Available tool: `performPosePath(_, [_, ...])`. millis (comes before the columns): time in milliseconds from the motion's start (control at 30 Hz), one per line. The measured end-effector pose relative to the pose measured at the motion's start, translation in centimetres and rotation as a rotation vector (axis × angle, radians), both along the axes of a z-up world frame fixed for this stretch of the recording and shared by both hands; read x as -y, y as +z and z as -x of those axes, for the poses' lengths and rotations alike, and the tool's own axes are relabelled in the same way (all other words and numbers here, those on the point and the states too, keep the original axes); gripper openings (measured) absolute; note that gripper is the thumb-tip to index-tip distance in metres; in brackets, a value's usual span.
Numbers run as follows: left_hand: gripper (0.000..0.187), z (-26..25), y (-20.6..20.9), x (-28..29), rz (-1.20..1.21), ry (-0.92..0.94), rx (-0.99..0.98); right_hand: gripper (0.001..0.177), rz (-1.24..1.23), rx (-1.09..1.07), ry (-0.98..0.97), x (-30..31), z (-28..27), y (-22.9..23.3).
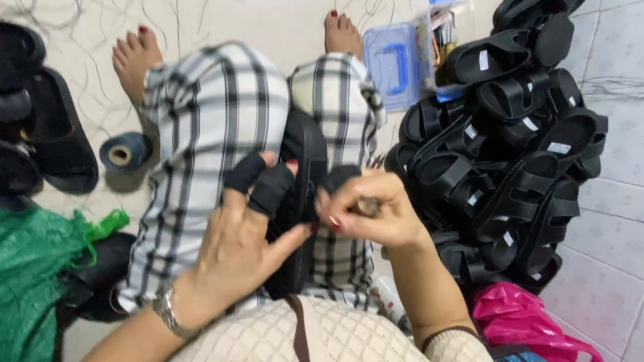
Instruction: Hand-sewing the straps and soles of black sandals using a needle and thread while sitting on the floor.
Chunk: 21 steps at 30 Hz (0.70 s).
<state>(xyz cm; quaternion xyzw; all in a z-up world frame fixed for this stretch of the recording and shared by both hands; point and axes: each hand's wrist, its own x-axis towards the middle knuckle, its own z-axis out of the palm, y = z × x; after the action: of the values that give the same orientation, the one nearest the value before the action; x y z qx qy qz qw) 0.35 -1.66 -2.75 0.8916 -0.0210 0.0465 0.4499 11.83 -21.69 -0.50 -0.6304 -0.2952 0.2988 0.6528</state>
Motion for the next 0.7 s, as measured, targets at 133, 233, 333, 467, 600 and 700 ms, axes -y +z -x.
performPosePath(133, [0.085, -0.5, -0.7, -0.7, 0.022, 0.023, 0.015, 0.039, 0.111, 0.171, -0.065, -1.0, -0.4, 2.5])
performPosePath(233, [0.082, -1.3, 0.0, -0.7, 0.031, 0.002, -0.038, 0.009, 0.291, 0.524, -0.168, -2.6, -0.1, 3.2])
performPosePath(333, [0.085, -1.2, 0.2, -0.5, 0.024, -0.021, -0.077, 0.013, -0.017, 0.122, -0.035, -2.0, -0.9, 1.5])
performPosePath(467, [0.084, -1.2, 0.3, -0.6, 0.034, -0.031, -0.061, 0.009, -0.089, -0.197, 0.057, 0.7, -1.3, -2.1])
performPosePath(600, [0.085, -0.9, 0.1, -0.3, -0.012, -0.007, -0.053, 0.008, 0.011, -0.050, 0.314, 2.4, -3.3, 0.1])
performPosePath(700, [0.085, -0.8, 0.1, -0.7, 0.025, -0.014, -0.038, 0.006, 0.389, 0.397, 0.398, 1.5, -3.6, 4.1])
